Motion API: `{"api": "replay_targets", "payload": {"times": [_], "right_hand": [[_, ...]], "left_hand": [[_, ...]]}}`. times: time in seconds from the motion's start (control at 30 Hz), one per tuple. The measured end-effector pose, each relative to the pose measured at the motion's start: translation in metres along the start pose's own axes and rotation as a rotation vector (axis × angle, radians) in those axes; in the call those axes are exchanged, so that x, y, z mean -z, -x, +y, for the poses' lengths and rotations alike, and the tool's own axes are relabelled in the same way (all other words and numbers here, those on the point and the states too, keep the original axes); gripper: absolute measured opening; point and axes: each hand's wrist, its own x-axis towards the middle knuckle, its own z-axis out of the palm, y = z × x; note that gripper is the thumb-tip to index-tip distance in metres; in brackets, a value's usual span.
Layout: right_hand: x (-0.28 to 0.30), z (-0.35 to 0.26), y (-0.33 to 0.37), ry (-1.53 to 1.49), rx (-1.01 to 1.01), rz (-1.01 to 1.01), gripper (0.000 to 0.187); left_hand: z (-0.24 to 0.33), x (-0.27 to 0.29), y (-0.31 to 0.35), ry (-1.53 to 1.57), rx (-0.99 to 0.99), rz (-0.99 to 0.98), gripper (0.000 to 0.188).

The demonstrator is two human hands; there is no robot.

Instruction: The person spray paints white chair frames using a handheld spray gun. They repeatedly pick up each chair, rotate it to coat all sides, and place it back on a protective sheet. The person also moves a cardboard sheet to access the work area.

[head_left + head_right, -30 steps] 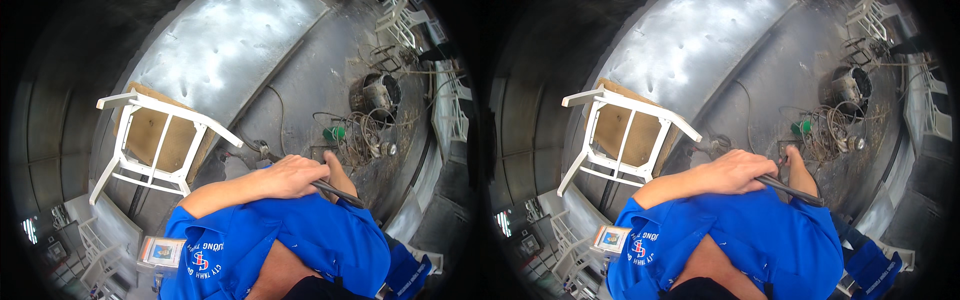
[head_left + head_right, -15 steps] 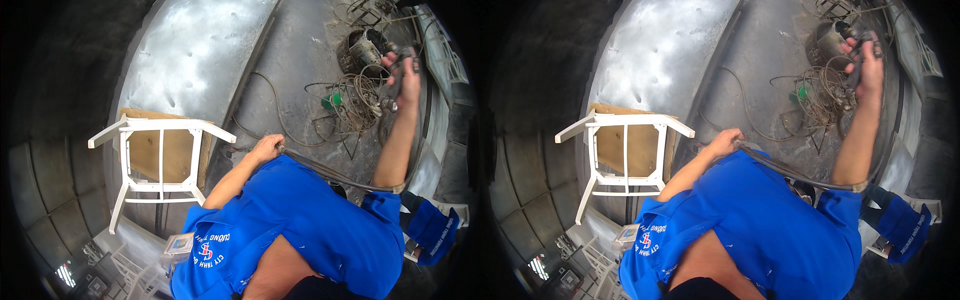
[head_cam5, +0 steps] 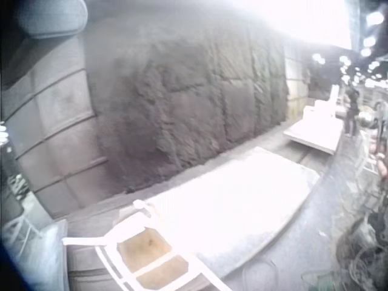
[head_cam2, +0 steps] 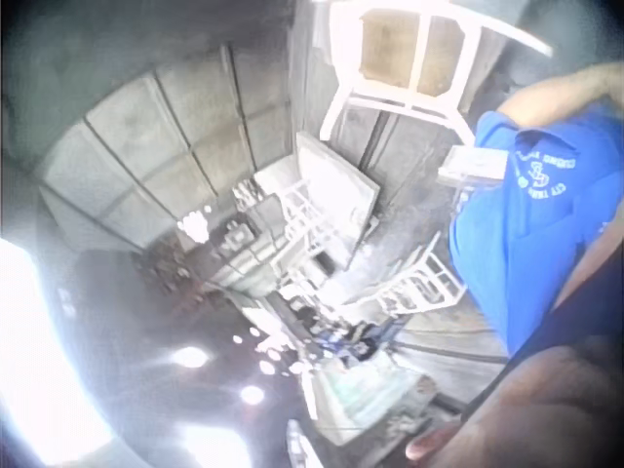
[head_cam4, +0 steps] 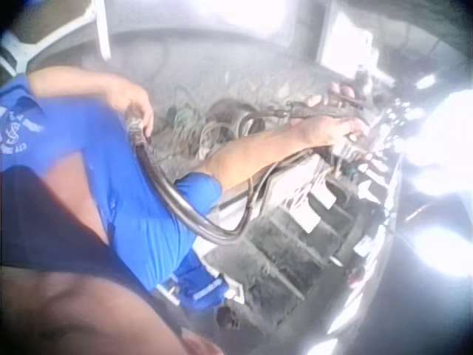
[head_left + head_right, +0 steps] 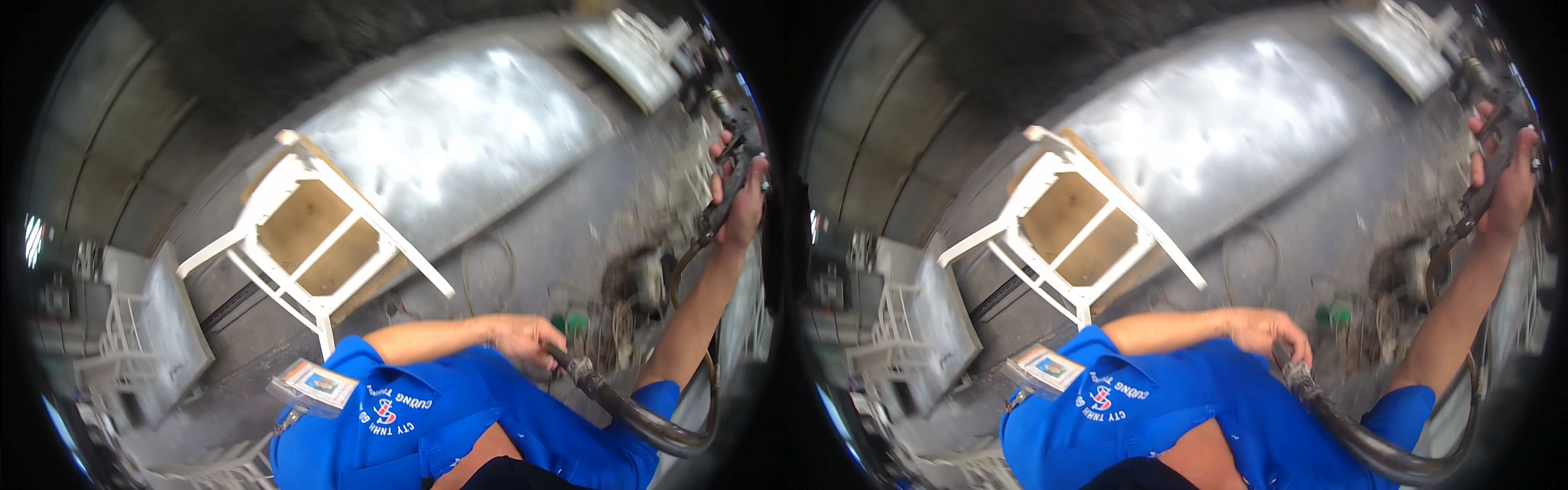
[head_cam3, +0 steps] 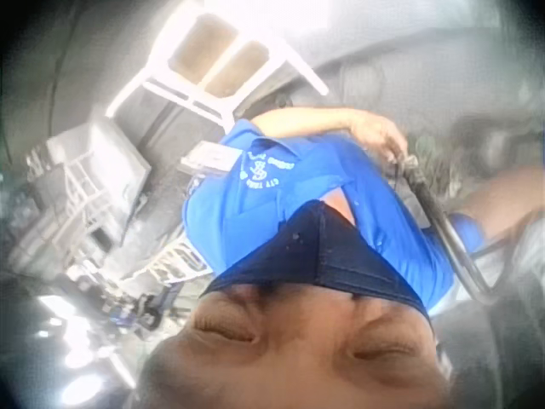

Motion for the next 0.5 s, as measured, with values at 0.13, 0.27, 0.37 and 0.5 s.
{"api": "replay_targets", "payload": {"times": [0.13, 0.27, 0.37, 0.5], "right_hand": [[-0.156, -0.008, -0.035, -0.126, 0.183, -0.270, 0.056], [-0.302, -0.056, -0.064, -0.215, 0.372, -0.342, 0.054], [-0.406, -0.094, -0.084, -0.218, 0.473, -0.336, 0.055], [-0.527, -0.136, -0.088, -0.198, 0.590, -0.330, 0.054]], "left_hand": [[0.046, -0.014, 0.069, -0.277, 0.121, 0.151, 0.022], [0.054, -0.022, 0.127, -0.164, -0.132, 0.267, 0.026], [0.067, -0.019, 0.172, -0.184, -0.318, 0.372, 0.027], [0.082, -0.018, 0.233, -0.206, -0.456, 0.461, 0.028]]}}
